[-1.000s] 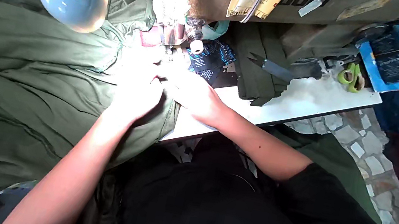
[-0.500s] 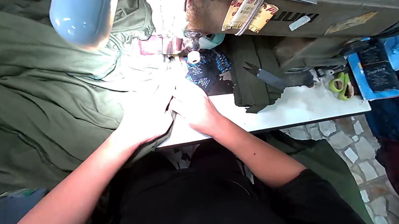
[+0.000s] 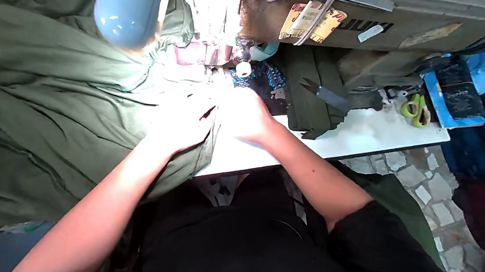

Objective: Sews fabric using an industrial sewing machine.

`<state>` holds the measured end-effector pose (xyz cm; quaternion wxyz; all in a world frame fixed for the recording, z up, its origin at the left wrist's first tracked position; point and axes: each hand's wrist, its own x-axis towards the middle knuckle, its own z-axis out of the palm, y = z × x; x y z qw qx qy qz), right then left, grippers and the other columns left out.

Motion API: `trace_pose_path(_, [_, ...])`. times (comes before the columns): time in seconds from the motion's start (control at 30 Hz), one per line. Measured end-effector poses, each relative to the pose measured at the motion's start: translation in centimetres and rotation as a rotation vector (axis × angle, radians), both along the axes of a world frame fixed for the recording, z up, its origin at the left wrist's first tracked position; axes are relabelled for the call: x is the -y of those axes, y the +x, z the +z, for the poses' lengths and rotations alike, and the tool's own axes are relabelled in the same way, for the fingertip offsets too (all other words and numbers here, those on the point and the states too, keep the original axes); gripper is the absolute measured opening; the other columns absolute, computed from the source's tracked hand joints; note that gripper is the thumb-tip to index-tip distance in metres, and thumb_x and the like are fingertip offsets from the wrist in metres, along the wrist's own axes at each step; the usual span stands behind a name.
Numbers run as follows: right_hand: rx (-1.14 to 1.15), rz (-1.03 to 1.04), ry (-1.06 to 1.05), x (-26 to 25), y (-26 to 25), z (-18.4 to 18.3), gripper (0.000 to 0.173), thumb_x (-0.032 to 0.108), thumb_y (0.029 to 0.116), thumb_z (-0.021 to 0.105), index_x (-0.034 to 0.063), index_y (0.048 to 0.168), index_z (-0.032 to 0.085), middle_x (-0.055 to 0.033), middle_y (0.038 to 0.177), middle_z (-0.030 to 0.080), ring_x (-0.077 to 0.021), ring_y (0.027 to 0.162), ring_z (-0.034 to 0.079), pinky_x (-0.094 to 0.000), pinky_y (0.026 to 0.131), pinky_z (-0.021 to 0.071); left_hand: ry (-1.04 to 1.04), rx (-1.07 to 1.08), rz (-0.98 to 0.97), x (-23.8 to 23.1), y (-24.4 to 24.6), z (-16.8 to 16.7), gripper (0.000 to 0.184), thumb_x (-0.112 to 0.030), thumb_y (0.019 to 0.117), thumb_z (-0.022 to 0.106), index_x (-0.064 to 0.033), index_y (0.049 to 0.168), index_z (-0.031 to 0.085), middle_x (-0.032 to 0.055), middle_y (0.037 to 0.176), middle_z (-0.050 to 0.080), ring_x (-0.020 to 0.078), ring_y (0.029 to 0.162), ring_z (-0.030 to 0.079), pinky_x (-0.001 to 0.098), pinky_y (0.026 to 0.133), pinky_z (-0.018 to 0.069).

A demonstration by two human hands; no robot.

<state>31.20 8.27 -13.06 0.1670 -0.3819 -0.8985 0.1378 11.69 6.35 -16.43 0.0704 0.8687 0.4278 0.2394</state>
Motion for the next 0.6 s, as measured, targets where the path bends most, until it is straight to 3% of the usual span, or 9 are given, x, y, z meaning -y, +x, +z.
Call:
trace_pose_path(0.07, [0.101, -0.084, -0.037, -1.9, -0.5, -0.7, 0.033, 0.018, 0.0982, 0.056, 0.0004, 0.122, 0.071, -0.0229, 0.126, 0.067, -0.0392, 0.126, 0.059, -0.0539, 0.11, 0.04, -0.024, -0.015, 0.029, 0.1, 0.3, 0.0, 0.048, -0.018, 0.0924, 0.041, -0.0047, 0.128, 0.07, 0.015, 0.132, 0.068, 0.0381, 0.124, 0.062, 0.0603, 0.102, 0.0447])
trace_pose_path(0.17, [0.108, -0.21, -0.163, -3.7, -0.7, -0.9, 0.038, 0.023, 0.0993, 0.061, 0.0052, 0.133, 0.067, -0.0208, 0.144, 0.057, -0.0386, 0.141, 0.046, -0.051, 0.121, 0.0287, -0.039, -0.03, 0.076, -0.4, 0.6, 0.2, 0.049, -0.018, 0.0941, 0.04, -0.0067, 0.133, 0.068, 0.0131, 0.135, 0.068, 0.0365, 0.126, 0.062, 0.0597, 0.103, 0.0435])
trace_pose_path(0.27, [0.088, -0.194, -0.071, -4.8, -0.4, -1.7, 0.038, 0.025, 0.0978, 0.058, 0.0078, 0.13, 0.07, -0.0124, 0.138, 0.065, -0.0328, 0.139, 0.051, -0.0505, 0.122, 0.0275, -0.041, -0.048, 0.111, -0.7, 1.0, 0.0, 0.049, -0.019, 0.0941, 0.041, -0.0061, 0.134, 0.067, 0.0119, 0.136, 0.067, 0.0348, 0.127, 0.061, 0.0581, 0.105, 0.0429])
trace_pose_path(0.33, [0.103, -0.149, -0.003, -5.6, -0.2, -2.2, 0.036, 0.027, 0.1002, 0.052, 0.0099, 0.126, 0.071, -0.0096, 0.132, 0.068, -0.03, 0.134, 0.054, -0.0496, 0.119, 0.0319, -0.011, -0.038, 0.13, -0.8, 1.4, 0.3, 0.047, -0.018, 0.0947, 0.042, -0.0048, 0.131, 0.068, 0.0128, 0.133, 0.068, 0.0347, 0.125, 0.061, 0.0566, 0.104, 0.0428])
trace_pose_path(0.43, [0.112, -0.15, -0.041, -6.2, 0.1, -2.4, 0.039, 0.031, 0.1018, 0.051, 0.0134, 0.131, 0.069, -0.009, 0.136, 0.066, -0.0287, 0.138, 0.05, -0.0471, 0.119, 0.0321, -0.071, -0.051, 0.149, -0.8, 1.7, 1.0, 0.048, -0.019, 0.0975, 0.041, -0.0051, 0.137, 0.065, 0.0159, 0.138, 0.064, 0.0362, 0.131, 0.058, 0.059, 0.107, 0.0412])
trace_pose_path(0.6, [0.129, -0.185, -0.119, -6.4, 0.2, -1.9, 0.041, 0.031, 0.1012, 0.054, 0.0147, 0.137, 0.067, -0.0125, 0.145, 0.06, -0.0305, 0.142, 0.047, -0.047, 0.12, 0.0309, -0.009, -0.056, 0.188, -1.2, 1.6, 0.1, 0.052, -0.023, 0.0933, 0.041, -0.0108, 0.139, 0.063, 0.0213, 0.135, 0.063, 0.0414, 0.127, 0.059, 0.0621, 0.104, 0.0421])
